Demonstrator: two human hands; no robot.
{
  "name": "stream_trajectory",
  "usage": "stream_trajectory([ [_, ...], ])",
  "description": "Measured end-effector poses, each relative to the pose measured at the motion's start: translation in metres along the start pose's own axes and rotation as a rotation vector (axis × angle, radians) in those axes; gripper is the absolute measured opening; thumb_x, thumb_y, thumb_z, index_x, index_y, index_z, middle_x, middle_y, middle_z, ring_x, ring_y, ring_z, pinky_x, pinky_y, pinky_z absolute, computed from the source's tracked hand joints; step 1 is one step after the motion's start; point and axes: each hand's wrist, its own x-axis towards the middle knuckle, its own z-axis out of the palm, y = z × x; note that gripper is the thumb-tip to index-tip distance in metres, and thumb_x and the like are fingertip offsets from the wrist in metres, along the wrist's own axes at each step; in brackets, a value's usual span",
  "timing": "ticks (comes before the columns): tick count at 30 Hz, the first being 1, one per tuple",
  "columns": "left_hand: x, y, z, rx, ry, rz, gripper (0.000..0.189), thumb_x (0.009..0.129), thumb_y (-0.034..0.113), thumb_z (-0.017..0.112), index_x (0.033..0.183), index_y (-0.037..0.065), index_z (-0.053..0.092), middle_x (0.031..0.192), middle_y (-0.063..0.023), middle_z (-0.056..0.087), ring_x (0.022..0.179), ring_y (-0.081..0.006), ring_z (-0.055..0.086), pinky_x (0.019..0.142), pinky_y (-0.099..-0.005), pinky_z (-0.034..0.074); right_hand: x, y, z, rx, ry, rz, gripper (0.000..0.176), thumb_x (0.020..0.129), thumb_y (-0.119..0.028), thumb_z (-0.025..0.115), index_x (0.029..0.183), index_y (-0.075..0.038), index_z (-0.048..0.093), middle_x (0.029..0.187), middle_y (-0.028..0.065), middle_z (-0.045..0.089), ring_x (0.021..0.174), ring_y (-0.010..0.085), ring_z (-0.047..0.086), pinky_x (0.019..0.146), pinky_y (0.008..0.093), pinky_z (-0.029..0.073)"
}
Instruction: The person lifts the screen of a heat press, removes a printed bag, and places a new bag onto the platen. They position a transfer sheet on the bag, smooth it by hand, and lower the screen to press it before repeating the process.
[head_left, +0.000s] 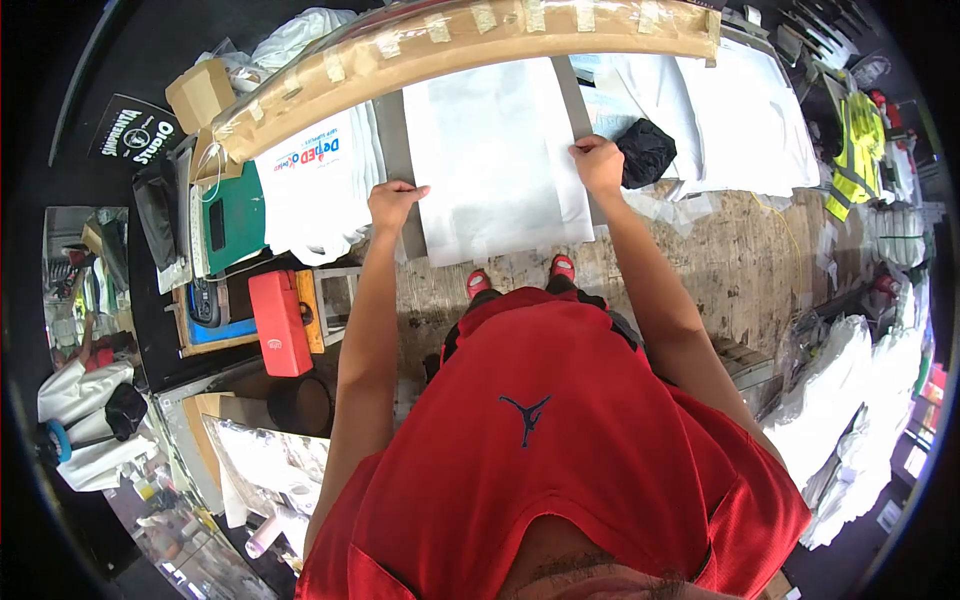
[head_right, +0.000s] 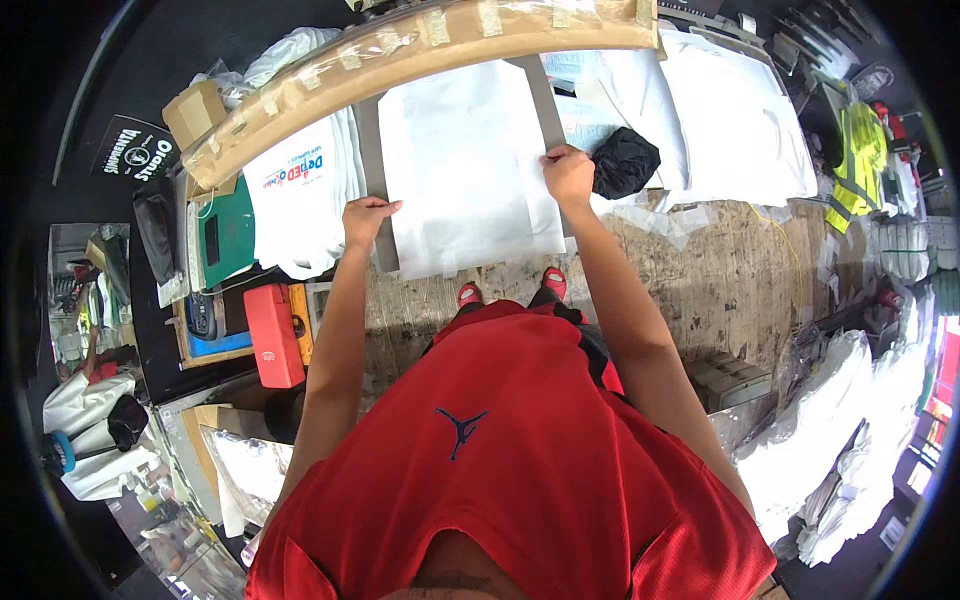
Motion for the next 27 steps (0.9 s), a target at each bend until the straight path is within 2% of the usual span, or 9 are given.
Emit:
stream_trajectory([
  [10,-0.004,0.010,0.003,0.040,-0.017,-0.096,0.032,0.069,0.023,0.091,0.077,-0.003,0.074,0.065,0.0005,0.062,0.060,-0.0093,0.050,0.057,-0.0280,0.041,0.000,0.009,0.005,0.066,0.043,-0.046,0.009,0.078,-0.015,0.076,0.085,-0.008,0.076,0.079,0.0150,0.073,0.075,0.0324,0.073,0.072,0.0396,0.057],
  [14,-0.006,0.012,0.005,0.094,0.040,-0.045,0.034,0.067,0.027,0.092,0.077,-0.002,0.075,0.060,-0.0033,0.064,0.056,-0.0124,0.054,0.058,-0.0296,0.045,0.005,0.012,-0.003,0.105,0.007,-0.126,0.008,0.080,-0.014,0.074,0.084,-0.007,0.074,0.078,0.0160,0.072,0.074,0.0323,0.073,0.070,0.0394,0.057],
  [15,-0.009,0.019,0.004,0.132,-0.025,-0.139,0.034,0.072,0.023,0.089,0.090,0.000,0.074,0.081,-0.0071,0.070,0.072,-0.0170,0.062,0.066,-0.0309,0.049,0.013,0.013,-0.008,0.141,0.073,-0.123,0.008,0.080,-0.015,0.074,0.083,-0.007,0.074,0.079,0.0171,0.072,0.074,0.0325,0.073,0.069,0.0401,0.057],
  [16,-0.015,0.024,0.010,0.133,-0.031,-0.135,0.034,0.072,0.023,0.089,0.090,0.000,0.074,0.081,-0.0071,0.070,0.072,-0.0170,0.062,0.066,-0.0309,0.049,0.025,0.020,-0.016,0.139,0.079,-0.119,0.008,0.080,-0.015,0.074,0.083,-0.007,0.074,0.079,0.0171,0.072,0.074,0.0325,0.073,0.069,0.0401,0.057],
  [18,-0.025,0.028,0.026,0.491,0.245,0.279,0.040,0.075,0.019,0.085,0.108,0.004,0.068,0.108,-0.0123,0.068,0.100,-0.0258,0.063,0.081,-0.0379,0.049,0.069,0.046,-0.032,0.139,0.195,-0.083,0.007,0.080,-0.013,0.072,0.083,-0.007,0.074,0.080,0.0189,0.072,0.074,0.0348,0.072,0.070,0.0414,0.057],
  [22,-0.083,0.082,0.094,0.330,0.018,0.771,0.062,0.073,0.025,0.087,0.127,0.011,0.061,0.140,-0.0190,0.051,0.128,-0.0408,0.047,0.107,-0.0544,0.037,0.157,0.103,-0.035,-0.122,0.046,-0.125,0.014,0.081,-0.014,0.065,0.084,-0.007,0.076,0.082,0.0226,0.071,0.082,0.0383,0.071,0.079,0.0448,0.057],
  [24,-0.112,0.119,0.118,0.565,-0.143,0.712,0.081,0.078,0.044,0.083,0.146,0.017,0.049,0.157,-0.0224,0.032,0.141,-0.0469,0.034,0.113,-0.0616,0.029,0.185,0.118,-0.032,-0.202,-0.100,-0.052,0.019,0.082,-0.020,0.067,0.095,-0.009,0.076,0.098,0.0219,0.073,0.095,0.0366,0.070,0.086,0.0430,0.056],
  [26,-0.122,0.119,0.135,0.631,-0.193,0.618,0.089,0.079,0.050,0.080,0.152,0.019,0.040,0.162,-0.0217,0.024,0.146,-0.0468,0.025,0.115,-0.0643,0.022,0.194,0.115,-0.025,-0.412,-0.243,-0.171,0.040,0.082,-0.022,0.068,0.121,-0.012,0.071,0.127,0.0239,0.065,0.119,0.0369,0.062,0.099,0.0448,0.052],
  [27,-0.122,0.119,0.141,0.689,-0.232,0.516,0.097,0.080,0.057,0.076,0.158,0.021,0.031,0.166,-0.0211,0.015,0.151,-0.0468,0.016,0.117,-0.0671,0.014,0.190,0.111,-0.022,-0.407,-0.242,-0.162,0.040,0.082,-0.022,0.068,0.121,-0.012,0.071,0.127,0.0239,0.065,0.119,0.0369,0.062,0.099,0.0448,0.052],
])
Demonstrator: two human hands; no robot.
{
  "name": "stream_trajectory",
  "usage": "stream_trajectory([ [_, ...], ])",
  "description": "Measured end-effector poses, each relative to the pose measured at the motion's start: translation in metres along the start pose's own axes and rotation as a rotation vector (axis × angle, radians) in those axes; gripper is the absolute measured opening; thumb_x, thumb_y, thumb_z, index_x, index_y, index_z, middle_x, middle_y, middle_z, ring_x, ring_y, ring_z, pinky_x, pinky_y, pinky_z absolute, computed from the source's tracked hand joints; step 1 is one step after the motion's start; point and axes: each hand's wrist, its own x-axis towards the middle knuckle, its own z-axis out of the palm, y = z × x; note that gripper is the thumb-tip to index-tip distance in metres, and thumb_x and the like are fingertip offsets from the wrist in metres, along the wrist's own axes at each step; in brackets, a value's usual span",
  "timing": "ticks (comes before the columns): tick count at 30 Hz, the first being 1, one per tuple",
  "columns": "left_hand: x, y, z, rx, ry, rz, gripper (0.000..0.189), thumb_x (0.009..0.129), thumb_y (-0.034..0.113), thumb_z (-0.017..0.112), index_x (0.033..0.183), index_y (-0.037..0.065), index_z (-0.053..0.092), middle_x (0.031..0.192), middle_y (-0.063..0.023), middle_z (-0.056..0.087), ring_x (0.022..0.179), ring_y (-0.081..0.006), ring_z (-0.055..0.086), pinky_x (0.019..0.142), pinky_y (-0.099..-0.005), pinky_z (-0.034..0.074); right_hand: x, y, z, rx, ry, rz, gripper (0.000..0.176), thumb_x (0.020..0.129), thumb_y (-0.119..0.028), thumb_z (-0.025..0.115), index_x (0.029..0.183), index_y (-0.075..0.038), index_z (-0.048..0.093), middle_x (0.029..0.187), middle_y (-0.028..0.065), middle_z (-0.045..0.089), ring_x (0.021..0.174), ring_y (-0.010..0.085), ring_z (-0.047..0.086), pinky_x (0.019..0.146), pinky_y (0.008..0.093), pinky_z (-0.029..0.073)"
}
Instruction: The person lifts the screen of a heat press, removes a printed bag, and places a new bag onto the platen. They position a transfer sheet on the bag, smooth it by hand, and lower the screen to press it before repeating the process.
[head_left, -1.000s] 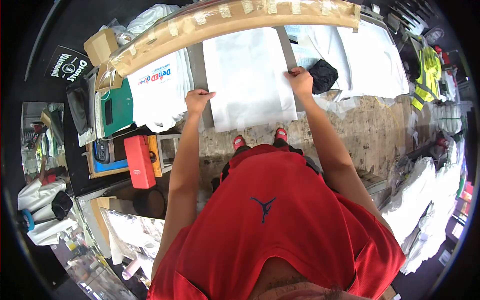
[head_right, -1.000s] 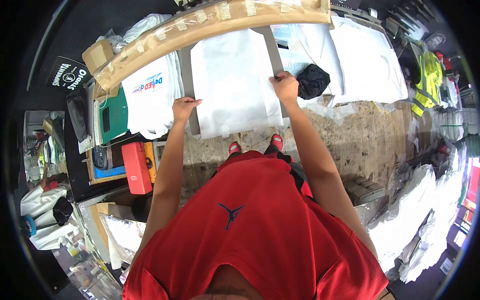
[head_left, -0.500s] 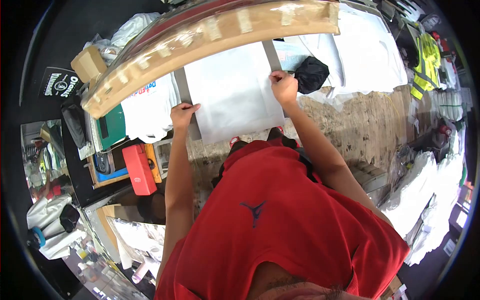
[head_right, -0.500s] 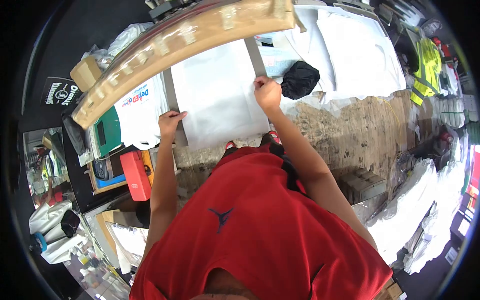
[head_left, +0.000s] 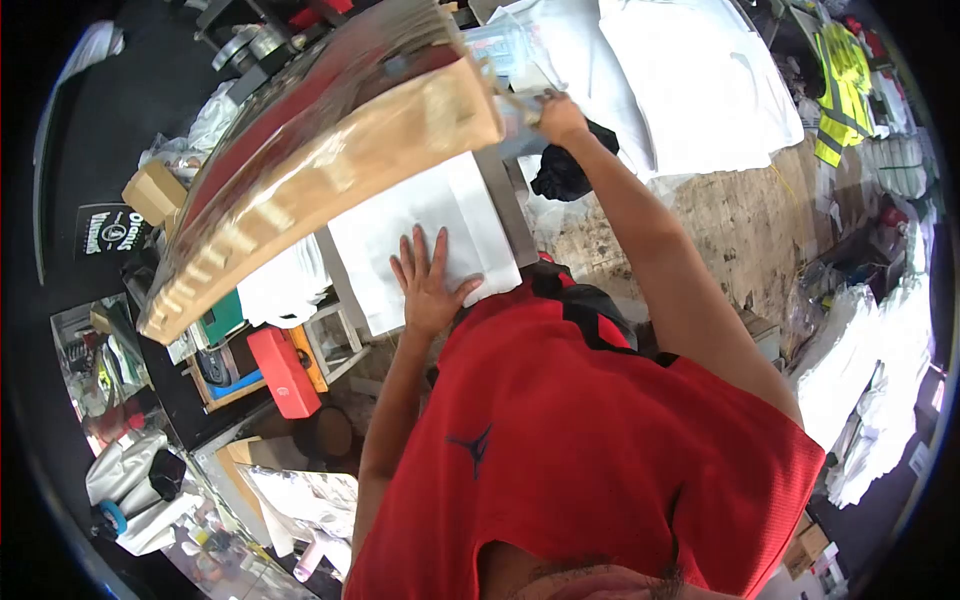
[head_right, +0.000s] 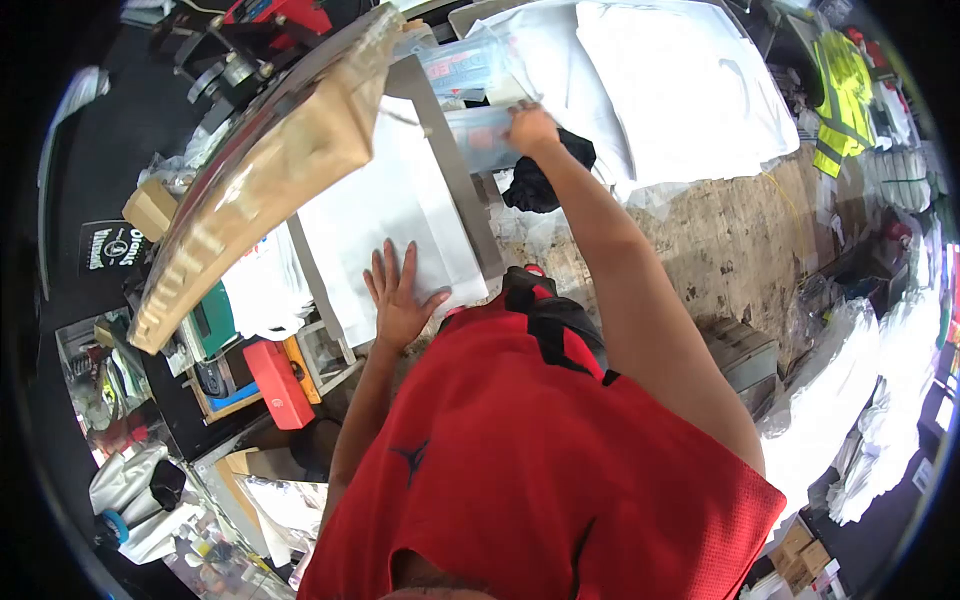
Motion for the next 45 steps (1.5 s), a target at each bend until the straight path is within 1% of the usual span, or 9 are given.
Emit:
stream_trajectory([
  [2,0.002,-0.004,0.004,0.004,-0.037,-0.010,0.099,0.081,0.059,0.074,0.160,0.022,0.028,0.167,-0.0202,0.013,0.152,-0.0465,0.012,0.117,-0.0677,0.011,-0.017,-0.008,0.008,-0.521,-0.259,-0.318,0.063,0.083,-0.029,0.070,0.140,-0.006,0.056,0.155,0.0231,0.039,0.142,0.0401,0.039,0.111,0.0504,0.041],
  [6,0.004,-0.007,0.002,-0.010,-0.081,-0.044,0.099,0.081,0.058,0.074,0.160,0.022,0.027,0.168,-0.0180,0.012,0.153,-0.0455,0.009,0.117,-0.0680,0.009,-0.035,0.006,0.044,-0.573,-0.253,-0.497,0.065,0.093,-0.034,0.060,0.147,-0.002,0.045,0.161,0.0242,0.029,0.149,0.0418,0.026,0.117,0.0525,0.032],
  [15,0.005,-0.009,0.003,-0.037,-0.072,-0.056,0.097,0.081,0.056,0.076,0.159,0.022,0.030,0.167,-0.0178,0.013,0.152,-0.0455,0.010,0.117,-0.0678,0.008,-0.047,0.018,0.042,-0.322,-0.124,-0.613,0.049,0.093,-0.016,0.048,0.138,0.002,0.053,0.150,0.0233,0.047,0.141,0.0370,0.043,0.116,0.0441,0.036],
  [19,0.003,-0.009,0.000,-0.060,-0.081,-0.054,0.096,0.081,0.056,0.076,0.159,0.023,0.030,0.168,-0.0176,0.011,0.152,-0.0468,0.010,0.117,-0.0685,0.007,-0.017,0.014,0.014,-0.272,-0.135,-0.354,0.035,0.091,-0.015,0.048,0.121,-0.007,0.066,0.106,0.0222,0.071,0.094,0.0390,0.071,0.082,0.0492,0.057],
  [23,0.002,-0.010,0.002,-0.041,-0.069,-0.046,0.096,0.082,0.060,0.072,0.159,0.023,0.028,0.168,-0.0182,0.011,0.152,-0.0470,0.009,0.117,-0.0690,0.007,0.038,0.024,-0.048,0.014,0.073,-0.197,0.028,0.089,-0.020,0.060,0.111,-0.007,0.071,0.096,0.0219,0.073,0.087,0.0362,0.072,0.080,0.0432,0.058],
  [31,-0.004,-0.018,0.003,-0.050,-0.023,-0.045,0.094,0.085,0.063,0.068,0.159,0.021,0.029,0.167,-0.0195,0.011,0.152,-0.0466,0.008,0.117,-0.0693,0.004,-0.048,-0.084,-0.102,1.242,-0.608,-0.042,0.037,0.090,-0.005,0.059,0.126,0.003,0.065,0.115,0.0117,0.069,0.105,0.0191,0.064,0.090,0.0310,0.052],
  [33,-0.006,-0.021,0.005,-0.079,-0.001,-0.001,0.092,0.085,0.063,0.067,0.158,0.019,0.032,0.166,-0.0202,0.013,0.152,-0.0465,0.008,0.117,-0.0693,0.003,-0.062,-0.127,-0.088,1.093,-1.172,-0.593,0.033,0.088,-0.012,0.062,0.118,0.000,0.067,0.117,0.0153,0.069,0.107,0.0255,0.066,0.092,0.0366,0.052],
  [35,-0.008,-0.029,0.008,-0.088,0.036,0.019,0.088,0.087,0.062,0.065,0.157,0.018,0.035,0.165,-0.0214,0.017,0.151,-0.0477,0.010,0.116,-0.0705,0.003,-0.064,-0.153,-0.023,0.236,-0.558,-0.781,0.026,0.086,-0.015,0.064,0.110,-0.004,0.068,0.106,0.0159,0.071,0.095,0.0280,0.068,0.083,0.0399,0.054],
  [45,-0.047,-0.076,-0.018,-0.215,-0.056,0.338,0.078,0.078,0.024,0.080,0.149,0.021,0.047,0.164,-0.0111,0.025,0.151,-0.0345,0.022,0.123,-0.0566,0.013,-0.053,-0.233,0.011,-0.184,-0.402,-0.633,0.024,0.086,-0.023,0.073,0.106,-0.010,0.070,0.109,0.0127,0.072,0.103,0.0337,0.067,0.093,0.0410,0.052],
])
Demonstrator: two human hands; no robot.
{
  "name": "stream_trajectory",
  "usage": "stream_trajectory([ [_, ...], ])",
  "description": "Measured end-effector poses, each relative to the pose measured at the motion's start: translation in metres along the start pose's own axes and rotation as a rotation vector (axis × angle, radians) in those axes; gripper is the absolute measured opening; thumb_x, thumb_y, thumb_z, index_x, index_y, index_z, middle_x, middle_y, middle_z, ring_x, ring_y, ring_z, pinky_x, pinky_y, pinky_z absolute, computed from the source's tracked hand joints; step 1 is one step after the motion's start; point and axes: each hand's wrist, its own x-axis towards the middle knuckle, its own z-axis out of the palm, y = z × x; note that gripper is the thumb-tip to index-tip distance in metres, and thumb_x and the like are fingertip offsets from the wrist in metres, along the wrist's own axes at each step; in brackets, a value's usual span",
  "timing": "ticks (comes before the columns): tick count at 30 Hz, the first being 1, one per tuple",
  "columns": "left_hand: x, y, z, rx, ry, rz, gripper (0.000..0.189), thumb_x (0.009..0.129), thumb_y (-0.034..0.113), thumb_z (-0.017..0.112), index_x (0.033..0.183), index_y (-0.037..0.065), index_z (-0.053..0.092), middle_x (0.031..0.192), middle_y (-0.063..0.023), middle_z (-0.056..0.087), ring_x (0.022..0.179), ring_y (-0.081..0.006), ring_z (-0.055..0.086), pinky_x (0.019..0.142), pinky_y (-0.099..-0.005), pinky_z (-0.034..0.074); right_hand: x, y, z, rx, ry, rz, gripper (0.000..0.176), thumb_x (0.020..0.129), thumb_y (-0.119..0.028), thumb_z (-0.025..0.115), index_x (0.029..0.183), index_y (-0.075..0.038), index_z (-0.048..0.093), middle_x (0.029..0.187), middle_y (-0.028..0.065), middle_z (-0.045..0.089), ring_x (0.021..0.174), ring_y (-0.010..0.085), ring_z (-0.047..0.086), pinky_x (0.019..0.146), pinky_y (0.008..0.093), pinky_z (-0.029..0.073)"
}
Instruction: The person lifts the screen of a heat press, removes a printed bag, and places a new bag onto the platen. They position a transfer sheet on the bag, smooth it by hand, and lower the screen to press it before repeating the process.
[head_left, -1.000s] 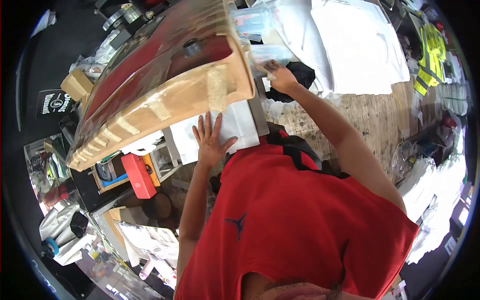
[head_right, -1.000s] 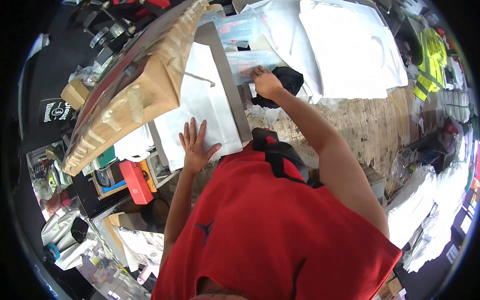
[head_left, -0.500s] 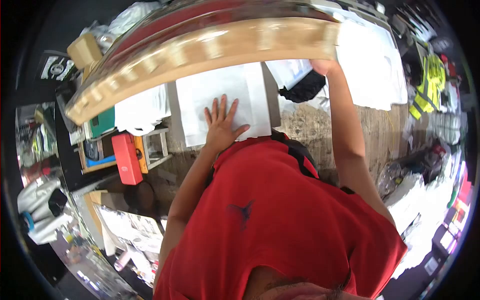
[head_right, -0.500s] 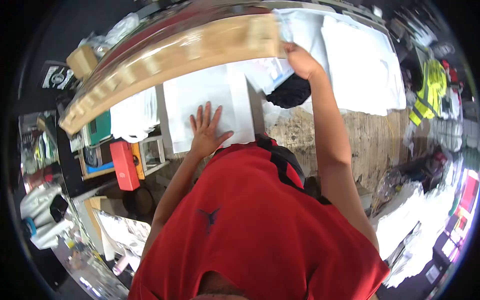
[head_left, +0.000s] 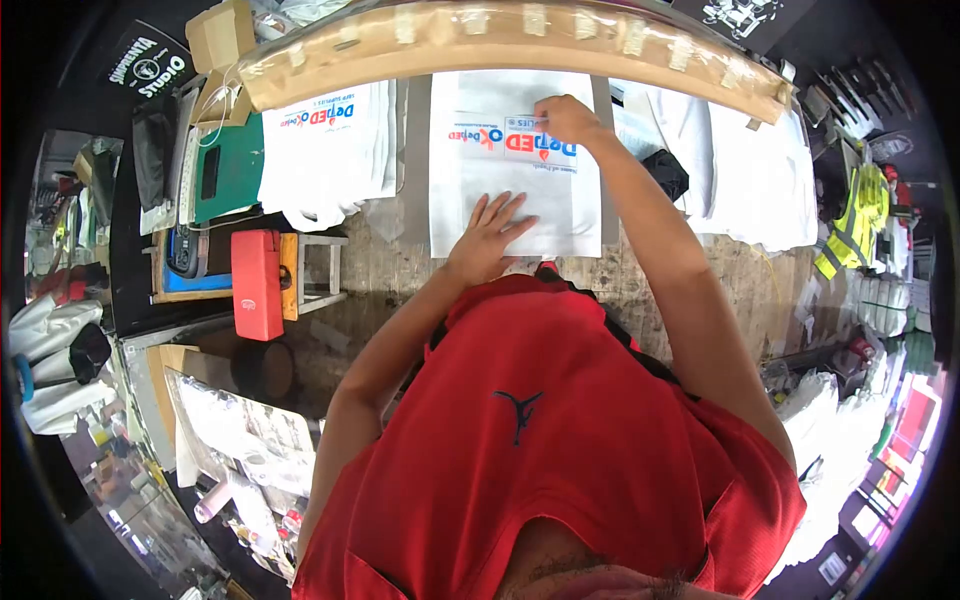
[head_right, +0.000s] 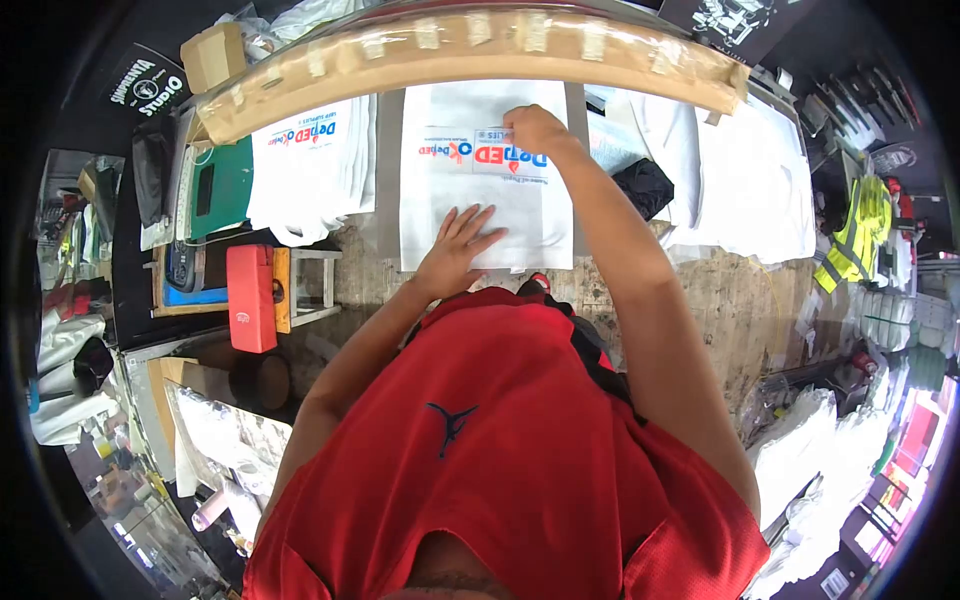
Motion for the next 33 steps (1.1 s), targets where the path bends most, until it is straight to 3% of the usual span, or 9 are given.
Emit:
stream_trajectory([
  [7,-0.007,-0.015,0.005,0.142,0.037,0.068,0.074,0.076,0.025,0.081,0.145,0.025,0.052,0.162,-0.0111,0.029,0.150,-0.0335,0.024,0.123,-0.0557,0.017,0.004,-0.004,0.004,0.002,-0.006,0.076,0.022,0.084,-0.021,0.075,0.102,-0.009,0.070,0.104,0.0136,0.073,0.098,0.0337,0.068,0.087,0.0413,0.053],
  [12,0.002,-0.004,-0.007,-0.138,0.147,0.035,0.076,0.083,0.043,0.076,0.147,0.012,0.049,0.162,-0.0188,0.025,0.148,-0.0408,0.024,0.121,-0.0576,0.019,0.004,-0.009,0.001,-0.119,-0.005,0.115,0.021,0.087,-0.022,0.072,0.106,-0.011,0.071,0.109,0.0125,0.072,0.101,0.0303,0.069,0.089,0.0399,0.055],
  [16,0.032,-0.005,-0.005,-0.028,0.264,-0.024,0.081,0.087,0.050,0.071,0.149,0.007,0.044,0.162,-0.0235,0.021,0.149,-0.0452,0.020,0.121,-0.0592,0.018,0.006,-0.014,0.004,-0.073,-0.028,0.181,0.023,0.085,-0.021,0.073,0.106,-0.011,0.071,0.106,0.0139,0.072,0.101,0.0323,0.069,0.090,0.0415,0.054],
  [18,0.042,-0.019,0.014,0.148,0.302,-0.180,0.081,0.092,0.056,0.063,0.153,0.009,0.039,0.164,-0.0247,0.017,0.151,-0.0462,0.014,0.121,-0.0600,0.016,0.000,-0.016,0.003,-0.065,-0.033,0.222,0.025,0.083,-0.021,0.075,0.105,-0.010,0.070,0.104,0.0143,0.073,0.100,0.0337,0.068,0.089,0.0424,0.054],
  [21,0.043,-0.028,0.019,0.195,0.269,-0.181,0.083,0.095,0.063,0.052,0.156,0.009,0.034,0.165,-0.0245,0.015,0.153,-0.0440,0.011,0.122,-0.0601,0.011,-0.029,-0.031,0.004,0.007,0.359,0.226,0.036,0.086,-0.024,0.074,0.116,-0.005,0.067,0.120,0.0195,0.067,0.116,0.0376,0.061,0.097,0.0441,0.051],
  [22,0.042,-0.027,0.018,0.190,0.263,-0.182,0.085,0.095,0.065,0.049,0.156,0.009,0.033,0.164,-0.0250,0.017,0.153,-0.0435,0.012,0.122,-0.0597,0.009,-0.044,-0.034,0.011,0.006,0.357,0.233,0.036,0.086,-0.024,0.074,0.116,-0.005,0.067,0.120,0.0195,0.067,0.116,0.0376,0.061,0.097,0.0441,0.051],
  [24,0.042,-0.026,0.016,0.185,0.266,-0.182,0.084,0.095,0.065,0.050,0.156,0.009,0.035,0.164,-0.0247,0.019,0.153,-0.0430,0.013,0.122,-0.0597,0.009,-0.073,-0.033,0.034,0.054,0.868,0.221,0.043,0.087,-0.025,0.074,0.121,-0.002,0.064,0.135,0.0235,0.055,0.126,0.0428,0.051,0.103,0.0487,0.045],
  [29,0.045,-0.027,0.018,0.193,0.273,-0.178,0.082,0.095,0.063,0.052,0.154,0.008,0.038,0.163,-0.0237,0.023,0.152,-0.0422,0.015,0.122,-0.0594,0.009,-0.153,-0.071,0.101,-0.068,0.631,0.213,0.070,0.094,-0.037,0.065,0.146,0.003,0.042,0.155,0.0254,0.035,0.145,0.0442,0.030,0.117,0.0540,0.028],
  [33,0.042,-0.026,0.019,0.206,0.262,-0.162,0.081,0.095,0.060,0.055,0.154,0.009,0.038,0.163,-0.0243,0.022,0.152,-0.0419,0.016,0.122,-0.0583,0.010,-0.157,-0.070,0.110,-0.086,0.572,0.239,0.077,0.096,-0.044,0.060,0.149,0.007,0.037,0.159,0.0267,0.029,0.149,0.0447,0.023,0.121,0.0541,0.019],
])
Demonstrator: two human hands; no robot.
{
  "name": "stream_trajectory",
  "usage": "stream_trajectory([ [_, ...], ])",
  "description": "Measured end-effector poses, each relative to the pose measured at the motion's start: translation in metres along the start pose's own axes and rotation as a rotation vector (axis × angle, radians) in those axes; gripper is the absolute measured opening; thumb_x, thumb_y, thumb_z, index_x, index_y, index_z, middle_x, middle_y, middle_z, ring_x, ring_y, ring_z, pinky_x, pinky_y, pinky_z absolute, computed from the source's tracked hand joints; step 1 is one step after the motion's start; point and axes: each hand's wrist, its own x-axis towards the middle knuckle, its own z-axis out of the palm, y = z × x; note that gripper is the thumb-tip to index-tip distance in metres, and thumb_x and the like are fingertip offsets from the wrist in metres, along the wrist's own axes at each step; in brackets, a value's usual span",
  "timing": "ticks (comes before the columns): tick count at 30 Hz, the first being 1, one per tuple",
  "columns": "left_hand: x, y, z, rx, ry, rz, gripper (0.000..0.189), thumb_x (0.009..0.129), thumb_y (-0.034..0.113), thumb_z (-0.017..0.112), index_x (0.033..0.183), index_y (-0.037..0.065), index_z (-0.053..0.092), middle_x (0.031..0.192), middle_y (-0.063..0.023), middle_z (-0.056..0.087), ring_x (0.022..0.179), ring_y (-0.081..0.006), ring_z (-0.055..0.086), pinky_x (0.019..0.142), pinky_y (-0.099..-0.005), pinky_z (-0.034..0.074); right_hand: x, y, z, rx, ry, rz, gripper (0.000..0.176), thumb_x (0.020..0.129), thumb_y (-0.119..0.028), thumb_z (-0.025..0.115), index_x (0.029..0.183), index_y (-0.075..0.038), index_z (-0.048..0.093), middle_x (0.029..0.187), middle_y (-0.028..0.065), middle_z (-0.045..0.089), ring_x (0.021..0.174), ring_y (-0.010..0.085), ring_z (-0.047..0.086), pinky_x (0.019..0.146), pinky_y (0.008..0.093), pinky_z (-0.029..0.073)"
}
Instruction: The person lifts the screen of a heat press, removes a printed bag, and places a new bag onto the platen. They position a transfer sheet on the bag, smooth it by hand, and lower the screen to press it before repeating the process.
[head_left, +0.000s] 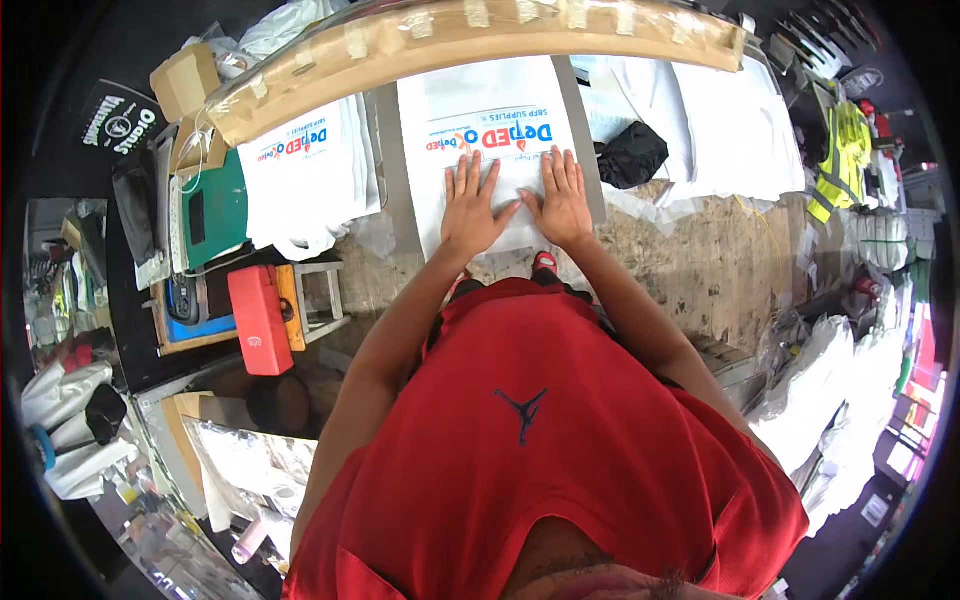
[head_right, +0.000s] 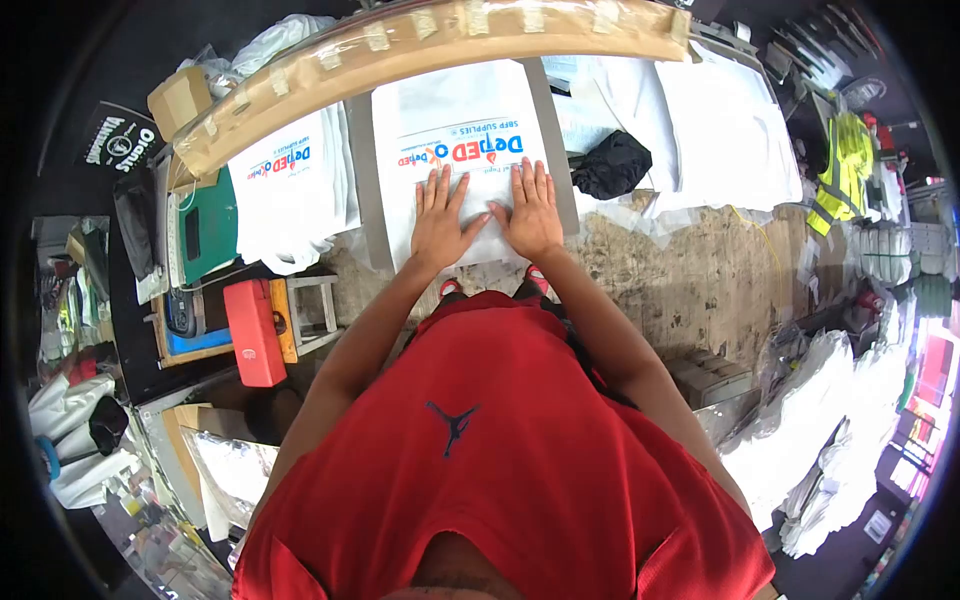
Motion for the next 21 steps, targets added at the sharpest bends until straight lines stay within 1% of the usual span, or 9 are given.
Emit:
stream_trajectory([
  [4,0.0030,0.0020,0.0022,-0.011,0.015,-0.005,0.079,0.095,0.059,0.056,0.155,0.010,0.037,0.163,-0.0236,0.023,0.152,-0.0425,0.017,0.122,-0.0582,0.010,0.0007,0.0051,-0.0004,0.018,-0.007,-0.005,0.077,0.096,-0.044,0.060,0.149,0.007,0.037,0.159,0.0265,0.029,0.149,0.0445,0.023,0.122,0.0540,0.019],
  [7,0.0007,0.0004,0.0009,0.012,0.014,0.008,0.078,0.095,0.058,0.056,0.155,0.011,0.037,0.163,-0.0231,0.023,0.152,-0.0429,0.017,0.122,-0.0582,0.011,-0.0021,0.0035,0.0035,0.032,0.001,0.001,0.077,0.096,-0.044,0.060,0.149,0.007,0.037,0.159,0.0273,0.029,0.149,0.0441,0.023,0.122,0.0540,0.019],
  [9,0.0001,0.0009,0.0020,0.026,0.007,0.017,0.078,0.095,0.058,0.056,0.155,0.012,0.037,0.163,-0.0228,0.023,0.151,-0.0430,0.017,0.122,-0.0581,0.011,-0.0017,0.0043,0.0046,0.061,0.041,0.004,0.078,0.096,-0.044,0.060,0.148,0.009,0.037,0.158,0.0285,0.029,0.150,0.0438,0.023,0.122,0.0541,0.018],
  [11,0.0013,0.0007,0.0009,0.025,0.006,0.024,0.077,0.095,0.057,0.056,0.155,0.012,0.037,0.163,-0.0224,0.024,0.151,-0.0434,0.018,0.122,-0.0581,0.013,-0.0010,0.0043,0.0050,0.051,0.023,0.009,0.079,0.097,-0.045,0.058,0.149,0.010,0.035,0.159,0.0289,0.028,0.150,0.0432,0.022,0.122,0.0533,0.017],
  [14,0.0007,0.0013,-0.0001,0.005,0.028,0.026,0.076,0.096,0.058,0.054,0.153,0.011,0.040,0.162,-0.0230,0.026,0.151,-0.0435,0.019,0.122,-0.0589,0.013,-0.0010,0.0043,0.0060,0.040,0.001,0.010,0.080,0.098,-0.046,0.056,0.149,0.010,0.033,0.159,0.0290,0.027,0.151,0.0426,0.020,0.123,0.0524,0.015],
  [21,0.0012,0.0013,0.0016,-0.002,0.034,0.007,0.078,0.095,0.059,0.055,0.153,0.010,0.040,0.162,-0.0232,0.025,0.151,-0.0432,0.018,0.122,-0.0592,0.013,-0.0006,0.0039,0.0033,0.048,-0.011,0.011,0.080,0.097,-0.046,0.057,0.149,0.010,0.034,0.159,0.0282,0.028,0.151,0.0428,0.021,0.123,0.0524,0.016],
])
